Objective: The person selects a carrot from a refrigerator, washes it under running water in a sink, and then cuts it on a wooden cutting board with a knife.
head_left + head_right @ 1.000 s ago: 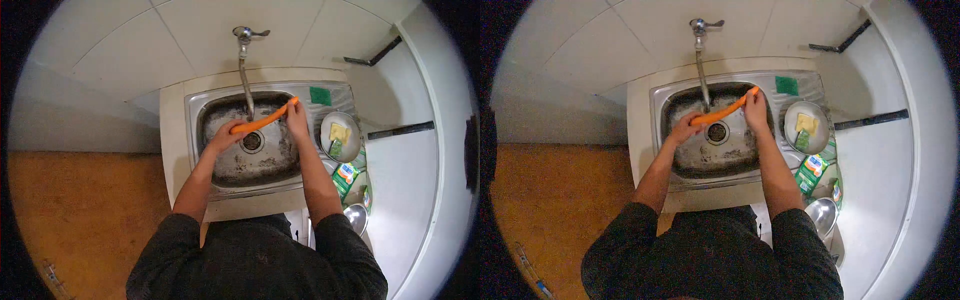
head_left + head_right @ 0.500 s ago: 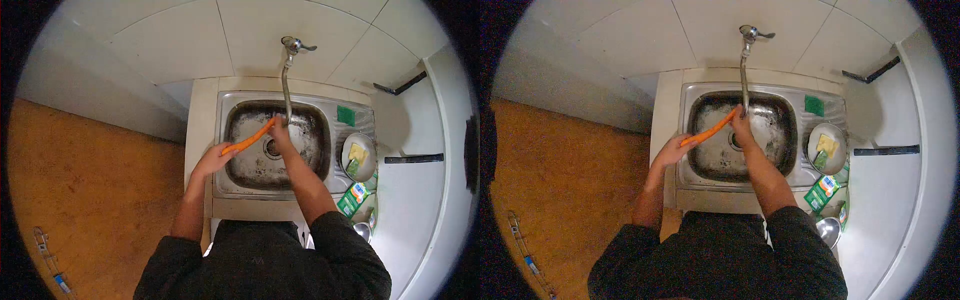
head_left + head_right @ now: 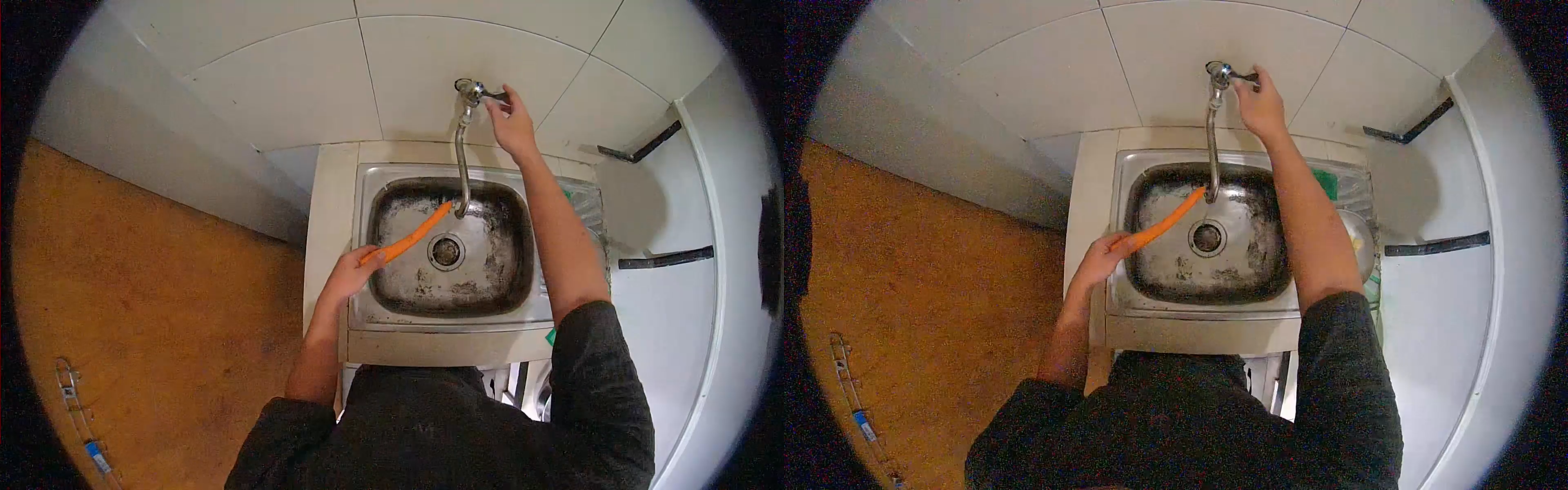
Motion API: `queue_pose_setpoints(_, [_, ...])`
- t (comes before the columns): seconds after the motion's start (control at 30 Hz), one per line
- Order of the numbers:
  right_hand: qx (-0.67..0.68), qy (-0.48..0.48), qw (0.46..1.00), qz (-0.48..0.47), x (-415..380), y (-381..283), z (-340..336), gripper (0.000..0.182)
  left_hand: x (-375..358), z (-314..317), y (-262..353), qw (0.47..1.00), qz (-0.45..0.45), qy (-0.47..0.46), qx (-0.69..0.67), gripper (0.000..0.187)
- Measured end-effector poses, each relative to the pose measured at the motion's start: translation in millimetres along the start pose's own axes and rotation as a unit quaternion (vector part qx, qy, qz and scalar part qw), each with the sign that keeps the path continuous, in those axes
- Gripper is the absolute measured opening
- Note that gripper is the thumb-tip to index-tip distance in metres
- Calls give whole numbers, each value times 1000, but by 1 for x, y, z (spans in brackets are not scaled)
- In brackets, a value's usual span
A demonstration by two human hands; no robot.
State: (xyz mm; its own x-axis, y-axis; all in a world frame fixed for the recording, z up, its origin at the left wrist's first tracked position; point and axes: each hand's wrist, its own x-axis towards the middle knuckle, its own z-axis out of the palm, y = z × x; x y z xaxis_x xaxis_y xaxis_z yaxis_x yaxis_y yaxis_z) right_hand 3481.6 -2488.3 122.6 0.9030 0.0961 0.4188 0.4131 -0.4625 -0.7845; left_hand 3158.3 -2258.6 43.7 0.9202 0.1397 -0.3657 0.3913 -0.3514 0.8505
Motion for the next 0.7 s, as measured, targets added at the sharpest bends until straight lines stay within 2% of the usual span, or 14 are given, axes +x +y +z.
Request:
queue_pose_setpoints(0.13, [-57,16,998,-18,-8,-8,-11,43,-1,3,-2,998,29,47,-27,38])
queue_pose_setpoints(0.2, [-42,74,996,-14,-25,-16,-9,32,-5,1,-3,997,24,67,6,40])
queue_pose_setpoints(0.4, [-110,30,993,-6,-46,-49,-13,27,-5,-1,-23,998,24,62,-9,43])
queue_pose_setpoints(0.5, [-138,45,989,-30,-45,-49,-11,26,-7,-3,-18,999,13,48,-6,45])
queue_pose_setpoints(0.7, [-134,30,990,-25,-43,-50,-12,23,-7,3,-25,996,14,71,-51,41])
